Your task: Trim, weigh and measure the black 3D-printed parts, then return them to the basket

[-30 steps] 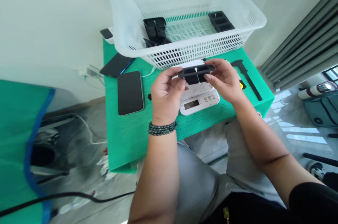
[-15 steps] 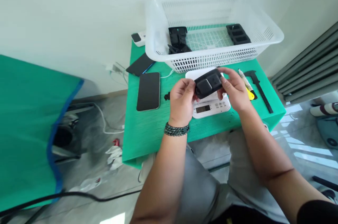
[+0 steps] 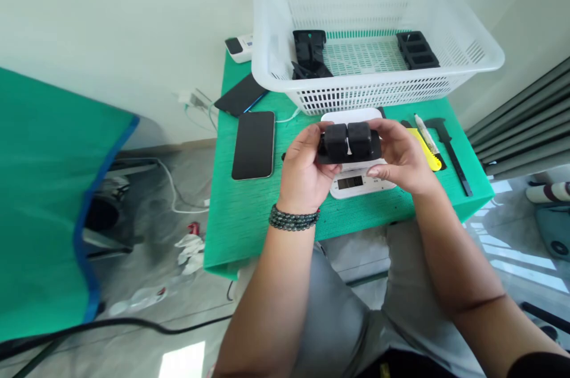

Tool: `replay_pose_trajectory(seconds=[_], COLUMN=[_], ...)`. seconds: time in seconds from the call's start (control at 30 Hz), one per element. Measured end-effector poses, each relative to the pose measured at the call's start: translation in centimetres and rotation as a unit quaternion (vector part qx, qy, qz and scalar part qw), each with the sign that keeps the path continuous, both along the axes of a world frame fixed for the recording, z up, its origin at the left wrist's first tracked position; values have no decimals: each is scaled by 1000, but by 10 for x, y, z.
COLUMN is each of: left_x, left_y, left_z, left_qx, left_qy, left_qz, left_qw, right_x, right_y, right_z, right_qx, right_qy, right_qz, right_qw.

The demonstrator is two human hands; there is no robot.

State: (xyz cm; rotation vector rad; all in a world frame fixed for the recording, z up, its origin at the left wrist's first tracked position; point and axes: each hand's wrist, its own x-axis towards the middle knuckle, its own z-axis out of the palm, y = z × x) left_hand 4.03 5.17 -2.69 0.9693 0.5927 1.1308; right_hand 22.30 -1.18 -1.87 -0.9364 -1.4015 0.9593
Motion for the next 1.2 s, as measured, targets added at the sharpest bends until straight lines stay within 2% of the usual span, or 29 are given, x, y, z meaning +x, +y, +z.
replay_pose_trajectory(seconds=[0.2, 0.3, 0.37, 0.43, 0.53, 0.6, 0.73, 0.87, 1.0, 1.2], left_x=[1, 1, -1, -4, -7, -8, -4, 0, -2, -13], left_y=[-9, -15, -16, -15, -9, -4, 1, 2, 1, 0], left_z=[6, 9, 10, 10, 9, 6, 0, -3, -1, 4], left_qx=[21, 99, 188, 270, 324, 328, 327, 323, 318, 329], left_qy=[-19, 68, 178, 282, 366, 401, 471, 493, 482, 434], left_qz=[-35, -7, 44, 105, 166, 173, 146, 134, 133, 141], left_qw=[999, 993, 965, 915, 857, 837, 806, 796, 805, 827], right_x=[-5, -5, -5, -6, -12, -16, -19, -18, -17, -8], right_y=[2, 3, 3, 3, 5, 8, 13, 16, 17, 16], right_z=[-5, -3, 0, 3, 8, 11, 14, 14, 14, 8], right_qx=[11, -1, -19, -33, -54, -85, -156, -189, -213, -189], right_qy=[-52, -89, -151, -241, -360, -413, -490, -527, -499, -425], right_qz=[-160, -226, -254, -274, -299, -306, -320, -344, -374, -396], right_qw=[986, 970, 955, 930, 882, 854, 795, 754, 752, 792])
